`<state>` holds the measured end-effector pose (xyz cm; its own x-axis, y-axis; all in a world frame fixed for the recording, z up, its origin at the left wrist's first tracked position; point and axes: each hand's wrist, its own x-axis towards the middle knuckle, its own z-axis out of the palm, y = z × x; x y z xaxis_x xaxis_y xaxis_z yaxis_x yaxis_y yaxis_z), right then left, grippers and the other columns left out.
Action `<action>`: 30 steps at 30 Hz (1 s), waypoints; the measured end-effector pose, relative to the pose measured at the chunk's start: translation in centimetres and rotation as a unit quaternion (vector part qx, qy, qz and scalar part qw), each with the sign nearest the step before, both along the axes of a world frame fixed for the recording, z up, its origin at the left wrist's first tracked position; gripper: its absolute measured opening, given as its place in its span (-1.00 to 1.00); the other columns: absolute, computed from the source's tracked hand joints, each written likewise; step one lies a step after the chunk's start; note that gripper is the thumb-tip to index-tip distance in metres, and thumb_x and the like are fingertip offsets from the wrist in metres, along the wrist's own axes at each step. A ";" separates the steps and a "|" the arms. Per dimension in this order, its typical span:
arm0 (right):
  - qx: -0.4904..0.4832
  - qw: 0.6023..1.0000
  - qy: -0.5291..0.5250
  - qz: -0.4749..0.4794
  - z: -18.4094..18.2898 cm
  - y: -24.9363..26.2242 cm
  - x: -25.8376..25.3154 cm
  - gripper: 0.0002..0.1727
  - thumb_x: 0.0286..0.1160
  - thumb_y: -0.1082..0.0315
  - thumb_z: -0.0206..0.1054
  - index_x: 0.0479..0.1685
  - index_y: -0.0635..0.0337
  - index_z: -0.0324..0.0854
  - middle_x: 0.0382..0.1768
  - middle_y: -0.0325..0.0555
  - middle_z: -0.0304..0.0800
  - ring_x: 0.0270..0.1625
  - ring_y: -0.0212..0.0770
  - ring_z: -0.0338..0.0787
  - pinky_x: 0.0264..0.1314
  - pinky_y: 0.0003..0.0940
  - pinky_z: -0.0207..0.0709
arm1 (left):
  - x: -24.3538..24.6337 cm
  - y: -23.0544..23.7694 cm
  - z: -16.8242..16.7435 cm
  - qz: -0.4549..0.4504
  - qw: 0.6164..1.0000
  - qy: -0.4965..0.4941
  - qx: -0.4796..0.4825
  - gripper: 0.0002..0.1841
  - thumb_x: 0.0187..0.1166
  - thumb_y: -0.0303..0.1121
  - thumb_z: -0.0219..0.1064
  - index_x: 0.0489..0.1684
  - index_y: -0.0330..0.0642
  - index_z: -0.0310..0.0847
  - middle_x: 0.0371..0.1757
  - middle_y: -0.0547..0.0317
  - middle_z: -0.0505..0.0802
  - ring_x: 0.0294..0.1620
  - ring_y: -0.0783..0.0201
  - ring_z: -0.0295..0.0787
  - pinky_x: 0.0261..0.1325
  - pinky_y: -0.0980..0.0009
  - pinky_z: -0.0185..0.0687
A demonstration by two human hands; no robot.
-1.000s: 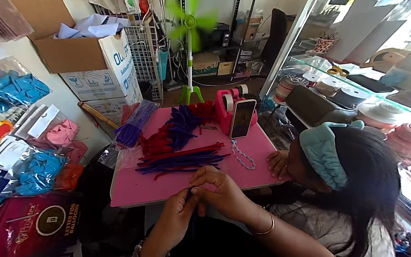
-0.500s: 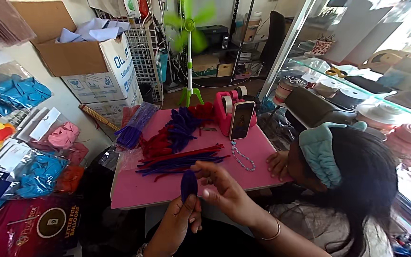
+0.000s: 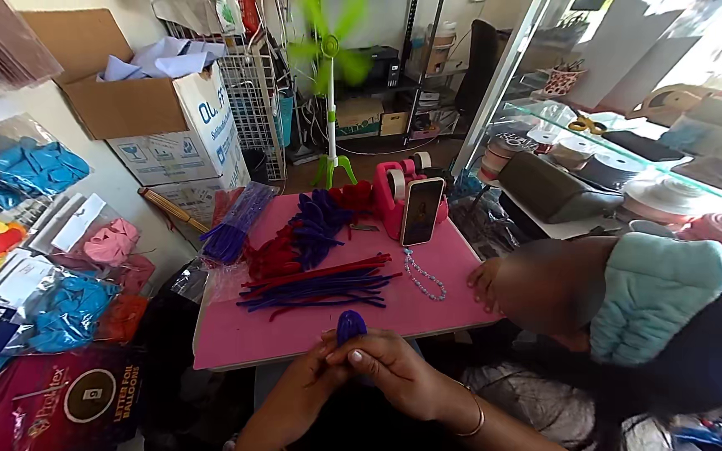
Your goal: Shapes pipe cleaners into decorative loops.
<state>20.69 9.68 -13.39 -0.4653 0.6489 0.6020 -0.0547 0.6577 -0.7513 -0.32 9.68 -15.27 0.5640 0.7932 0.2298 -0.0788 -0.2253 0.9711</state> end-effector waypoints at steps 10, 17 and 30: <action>-0.123 0.984 0.068 0.105 -1.9 0.7 -1.6 -0.60 0.91 0.31 -0.07 0.05 0.32 0.71 0.02 -0.24 0.86 0.17 -0.53 0.75 0.35 -0.47 0.59 | 1.2 3.4 2.5 -0.108 0.982 -0.105 -0.112 -0.30 0.74 0.22 0.01 0.40 -0.26 0.66 0.33 0.05 0.83 0.28 0.32 0.79 0.30 0.44 0.69; -0.097 0.991 0.036 0.080 -2.5 0.6 -1.4 -0.59 0.92 0.31 -0.10 -0.05 0.36 0.66 -0.10 -0.12 0.80 0.09 -0.43 0.75 0.29 -0.44 0.60 | 2.1 2.8 2.5 0.004 0.984 -0.126 -0.129 -0.42 0.93 -0.18 -0.28 0.35 -0.42 0.63 0.26 -0.06 0.87 0.25 0.19 0.85 0.39 0.33 0.70; -0.044 0.994 -0.042 0.089 -0.5 0.8 0.6 -0.57 0.88 0.34 -0.07 -0.22 0.39 0.68 -0.24 -0.07 0.72 -0.03 -0.40 0.68 0.14 -0.52 0.53 | -0.5 3.8 4.0 0.105 0.991 -0.048 0.076 -0.32 0.78 -0.03 0.16 0.69 -0.41 0.23 0.49 -0.03 0.70 0.46 0.13 0.67 0.51 0.21 0.60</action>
